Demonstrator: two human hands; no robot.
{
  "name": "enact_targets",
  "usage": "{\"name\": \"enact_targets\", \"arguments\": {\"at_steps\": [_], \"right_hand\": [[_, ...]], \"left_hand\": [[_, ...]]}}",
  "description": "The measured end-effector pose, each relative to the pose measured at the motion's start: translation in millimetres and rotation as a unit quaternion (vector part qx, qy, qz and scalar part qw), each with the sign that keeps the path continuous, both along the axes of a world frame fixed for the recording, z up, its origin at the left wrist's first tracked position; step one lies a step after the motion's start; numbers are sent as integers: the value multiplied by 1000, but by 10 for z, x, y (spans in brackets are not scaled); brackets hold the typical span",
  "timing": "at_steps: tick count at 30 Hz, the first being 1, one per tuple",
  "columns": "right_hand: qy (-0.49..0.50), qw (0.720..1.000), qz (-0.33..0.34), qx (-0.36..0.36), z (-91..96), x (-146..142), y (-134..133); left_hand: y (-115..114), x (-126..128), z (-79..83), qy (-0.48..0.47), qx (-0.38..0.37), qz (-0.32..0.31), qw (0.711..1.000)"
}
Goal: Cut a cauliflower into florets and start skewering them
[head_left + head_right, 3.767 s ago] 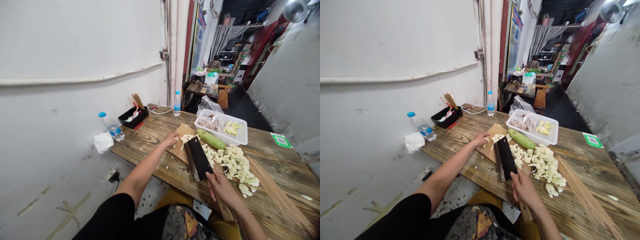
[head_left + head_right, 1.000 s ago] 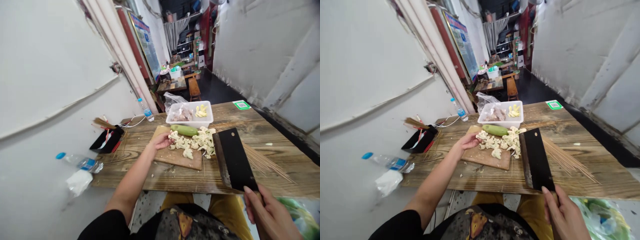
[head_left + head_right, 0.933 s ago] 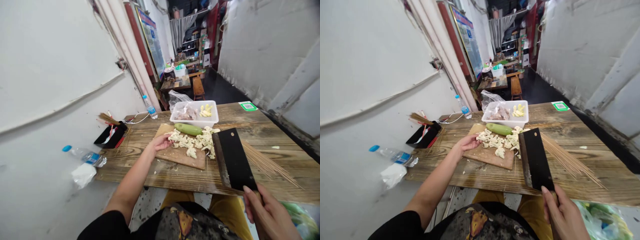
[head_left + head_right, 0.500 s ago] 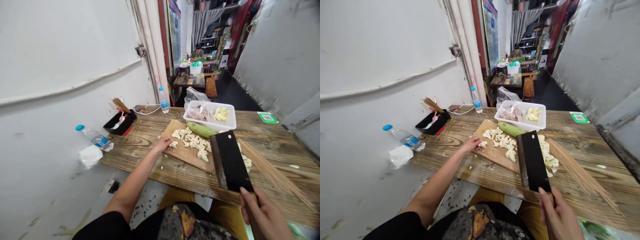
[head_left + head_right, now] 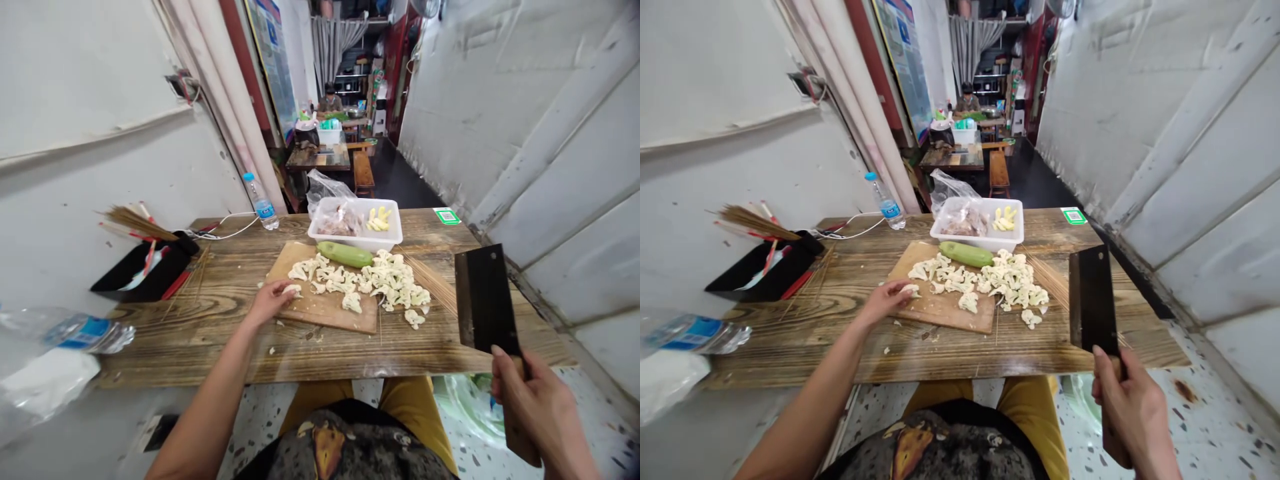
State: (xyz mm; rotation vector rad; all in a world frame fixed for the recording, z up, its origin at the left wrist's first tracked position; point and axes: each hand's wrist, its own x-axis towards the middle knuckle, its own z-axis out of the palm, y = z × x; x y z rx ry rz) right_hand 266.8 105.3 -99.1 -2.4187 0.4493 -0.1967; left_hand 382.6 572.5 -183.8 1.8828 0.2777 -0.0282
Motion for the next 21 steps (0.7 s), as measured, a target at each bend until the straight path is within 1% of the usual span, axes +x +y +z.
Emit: {"name": "enact_targets", "arguments": {"at_steps": [3, 5, 7, 9, 11, 13, 15, 18, 21], "right_hand": [[37, 999, -25, -4, -27, 13, 19], [50, 998, -31, -9, -36, 23, 25], [54, 997, -41, -31, -41, 35, 18], [50, 993, -52, -95, -46, 66, -12], [45, 981, -57, -182, -58, 145, -83], [52, 965, -56, -251, -85, 293, -200], [74, 953, -47, -291, -122, 510, -353], [103, 938, 3, -331, -180, 909, -574], [108, 929, 65, -347, -236, 1282, -690]], "left_hand": [[-102, 30, 0, 5, -18, -17, 1000], [-154, 53, -38, -5, 18, -32, 999], [-170, 74, -91, -23, 83, -27, 996], [-158, 87, -135, -44, 144, -13, 988], [-141, 90, -154, -59, 190, -7, 980], [-143, 79, -145, -65, 221, -13, 973], [-166, 60, -119, -72, 242, -18, 968], [-215, 28, -79, -78, 257, -20, 963], [-237, 9, -64, -70, 264, -23, 962]]}}
